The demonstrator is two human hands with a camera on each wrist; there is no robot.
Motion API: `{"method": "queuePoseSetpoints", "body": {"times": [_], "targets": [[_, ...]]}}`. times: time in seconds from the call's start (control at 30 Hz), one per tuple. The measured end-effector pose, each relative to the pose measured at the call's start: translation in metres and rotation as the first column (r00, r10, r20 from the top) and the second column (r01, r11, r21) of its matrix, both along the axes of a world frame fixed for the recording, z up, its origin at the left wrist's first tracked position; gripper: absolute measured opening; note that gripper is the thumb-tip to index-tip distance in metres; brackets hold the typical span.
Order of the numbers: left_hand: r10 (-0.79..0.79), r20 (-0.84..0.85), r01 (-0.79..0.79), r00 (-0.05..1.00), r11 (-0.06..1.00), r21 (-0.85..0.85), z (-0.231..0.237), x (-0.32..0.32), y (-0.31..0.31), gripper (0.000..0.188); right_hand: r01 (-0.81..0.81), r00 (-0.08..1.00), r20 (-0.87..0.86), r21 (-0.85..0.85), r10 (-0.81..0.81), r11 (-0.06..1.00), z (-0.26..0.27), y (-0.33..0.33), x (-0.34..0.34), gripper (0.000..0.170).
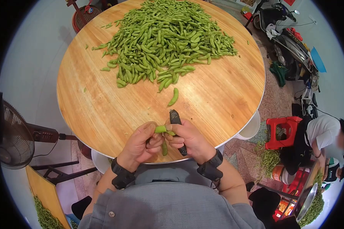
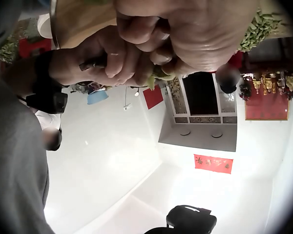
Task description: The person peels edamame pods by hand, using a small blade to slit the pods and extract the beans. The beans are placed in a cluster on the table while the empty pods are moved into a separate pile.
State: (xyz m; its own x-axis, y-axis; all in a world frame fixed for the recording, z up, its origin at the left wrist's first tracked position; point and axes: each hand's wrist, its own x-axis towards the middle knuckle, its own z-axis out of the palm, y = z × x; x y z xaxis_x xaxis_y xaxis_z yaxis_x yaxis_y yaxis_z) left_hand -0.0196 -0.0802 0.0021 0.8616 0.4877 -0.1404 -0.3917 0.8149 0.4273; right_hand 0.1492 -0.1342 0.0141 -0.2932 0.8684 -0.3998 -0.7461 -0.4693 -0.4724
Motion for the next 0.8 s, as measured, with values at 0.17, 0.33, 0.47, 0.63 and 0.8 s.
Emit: {"method": "queuePoseSetpoints", "body": {"times": [0.17, 0.33, 0.47, 0.63, 0.8], "targets": [[0.023, -0.136, -0.026, 0.991, 1.0, -0.016, 0.002, 0.001, 0.0, 0.025, 0.133, 0.883, 0.416, 0.224, -0.218, 0.966, 0.006, -0.005, -0.006, 0.008], [0.174, -0.46, -0.024, 0.871, 0.949, 0.313, 0.009, 0.004, -0.007, 0.025, -0.393, -0.036, 0.751, 0.596, -0.659, 0.7, 0.016, -0.007, -0.008, 0.019], [0.234, -0.41, -0.019, 0.882, 0.886, 0.463, 0.008, 0.005, -0.008, 0.024, -0.297, 0.095, 0.779, 0.616, -0.62, 0.729, 0.01, -0.006, -0.016, 0.015], [0.171, -0.356, 0.045, 0.919, 0.851, 0.523, -0.003, 0.001, -0.007, 0.02, 0.078, 0.941, 0.327, 0.035, -0.085, 0.996, 0.019, -0.003, -0.003, 0.006], [0.268, -0.399, -0.019, 0.877, 0.85, 0.527, -0.005, 0.007, -0.008, 0.016, 0.086, 0.827, 0.548, 0.101, -0.127, 0.991, 0.006, 0.0, -0.01, 0.011]]}}
